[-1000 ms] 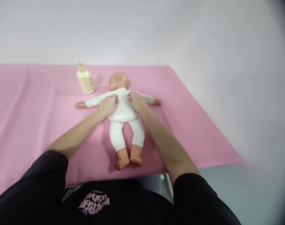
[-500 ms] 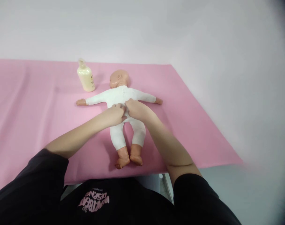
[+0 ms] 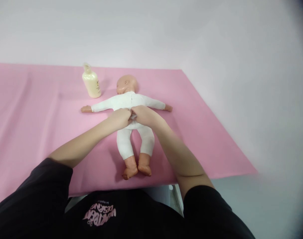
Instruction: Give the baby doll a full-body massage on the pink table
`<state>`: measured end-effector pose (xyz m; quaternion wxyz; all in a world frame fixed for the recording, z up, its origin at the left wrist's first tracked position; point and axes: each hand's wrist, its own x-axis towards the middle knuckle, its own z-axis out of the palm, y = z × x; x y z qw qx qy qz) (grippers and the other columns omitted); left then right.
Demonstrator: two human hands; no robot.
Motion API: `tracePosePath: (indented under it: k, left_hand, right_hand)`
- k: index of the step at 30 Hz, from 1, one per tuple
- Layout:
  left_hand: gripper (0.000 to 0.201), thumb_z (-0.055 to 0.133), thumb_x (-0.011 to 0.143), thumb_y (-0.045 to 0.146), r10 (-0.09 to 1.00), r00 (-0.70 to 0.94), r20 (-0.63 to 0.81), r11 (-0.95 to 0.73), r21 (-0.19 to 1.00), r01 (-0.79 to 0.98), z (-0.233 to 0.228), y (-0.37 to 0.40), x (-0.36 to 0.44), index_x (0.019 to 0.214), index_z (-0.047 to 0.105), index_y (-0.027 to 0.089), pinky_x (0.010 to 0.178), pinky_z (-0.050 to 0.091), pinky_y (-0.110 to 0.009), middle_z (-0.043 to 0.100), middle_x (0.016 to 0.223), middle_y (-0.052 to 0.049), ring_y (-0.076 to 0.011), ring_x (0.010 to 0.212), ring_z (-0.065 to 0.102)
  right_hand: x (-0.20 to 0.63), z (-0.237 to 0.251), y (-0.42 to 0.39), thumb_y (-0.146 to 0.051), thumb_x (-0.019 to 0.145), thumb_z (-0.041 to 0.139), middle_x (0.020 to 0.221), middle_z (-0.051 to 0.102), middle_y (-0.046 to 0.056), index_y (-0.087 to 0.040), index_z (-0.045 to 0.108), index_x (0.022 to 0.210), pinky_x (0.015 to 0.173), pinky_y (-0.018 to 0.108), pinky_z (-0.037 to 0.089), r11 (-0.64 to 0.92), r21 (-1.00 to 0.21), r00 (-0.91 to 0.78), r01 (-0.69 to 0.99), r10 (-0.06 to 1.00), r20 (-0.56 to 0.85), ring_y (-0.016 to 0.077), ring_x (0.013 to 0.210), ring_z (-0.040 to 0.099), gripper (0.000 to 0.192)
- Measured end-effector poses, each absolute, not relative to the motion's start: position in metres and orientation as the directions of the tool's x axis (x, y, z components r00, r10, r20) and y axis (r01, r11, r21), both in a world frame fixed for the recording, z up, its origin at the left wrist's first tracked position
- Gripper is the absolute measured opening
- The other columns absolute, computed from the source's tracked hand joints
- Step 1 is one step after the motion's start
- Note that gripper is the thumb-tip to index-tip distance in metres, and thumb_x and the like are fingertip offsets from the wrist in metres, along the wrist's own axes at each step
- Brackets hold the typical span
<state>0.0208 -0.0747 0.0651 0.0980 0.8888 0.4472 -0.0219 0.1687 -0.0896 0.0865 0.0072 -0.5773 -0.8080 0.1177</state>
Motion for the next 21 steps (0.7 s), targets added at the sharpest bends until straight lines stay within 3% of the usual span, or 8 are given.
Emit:
tracePosePath:
  k: [4, 9, 16, 21]
  left_hand:
    - [0.028, 0.054, 0.101, 0.028, 0.803, 0.595, -0.034, -0.581, 0.172, 0.795, 0.058, -0.066, 0.019, 0.117, 0.069, 0.012, 0.083, 0.054, -0.034, 0.078, 0.113, -0.014, -0.0288, 0.104, 0.075]
    - [0.029, 0.054, 0.095, 0.022, 0.827, 0.562, 0.032, -0.558, 0.170, 0.812, 0.042, -0.055, 0.016, 0.121, 0.066, 0.014, 0.080, 0.054, -0.035, 0.078, 0.116, -0.013, -0.0303, 0.105, 0.075]
    - [0.023, 0.052, 0.095, 0.020, 0.802, 0.596, 0.045, -0.595, 0.163, 0.787, 0.038, -0.050, 0.017, 0.105, 0.072, 0.015, 0.081, 0.055, -0.036, 0.077, 0.110, -0.013, -0.0298, 0.101, 0.074]
    - [0.028, 0.052, 0.099, 0.022, 0.805, 0.593, 0.028, -0.590, 0.146, 0.794, 0.037, -0.050, 0.019, 0.115, 0.074, 0.013, 0.092, 0.056, -0.039, 0.074, 0.117, -0.013, -0.0310, 0.108, 0.070]
  right_hand:
    - [0.172, 0.079, -0.082, -0.005, 0.094, 0.053, 0.120, 0.078, 0.017, -0.011, 0.071, 0.124, 0.094, 0.031, 0.051, 0.326, -0.203, -0.350, 0.923, 0.932, -0.094, 0.0287, 0.114, 0.073, 0.035]
    - [0.175, 0.070, -0.074, -0.004, 0.093, 0.049, 0.107, 0.081, 0.015, -0.014, 0.071, 0.123, 0.088, 0.035, 0.053, 0.333, -0.194, -0.347, 0.923, 0.937, -0.037, 0.0289, 0.103, 0.075, 0.038]
    - [0.178, 0.054, -0.062, -0.004, 0.097, 0.044, 0.120, 0.075, 0.017, -0.010, 0.071, 0.119, 0.095, 0.035, 0.051, 0.364, -0.152, -0.370, 0.919, 0.929, -0.015, 0.0277, 0.113, 0.069, 0.035]
    - [0.180, 0.044, -0.054, -0.005, 0.096, 0.047, 0.126, 0.067, 0.017, -0.011, 0.072, 0.110, 0.093, 0.037, 0.050, 0.394, -0.120, -0.394, 0.911, 0.919, 0.030, 0.0291, 0.111, 0.064, 0.029]
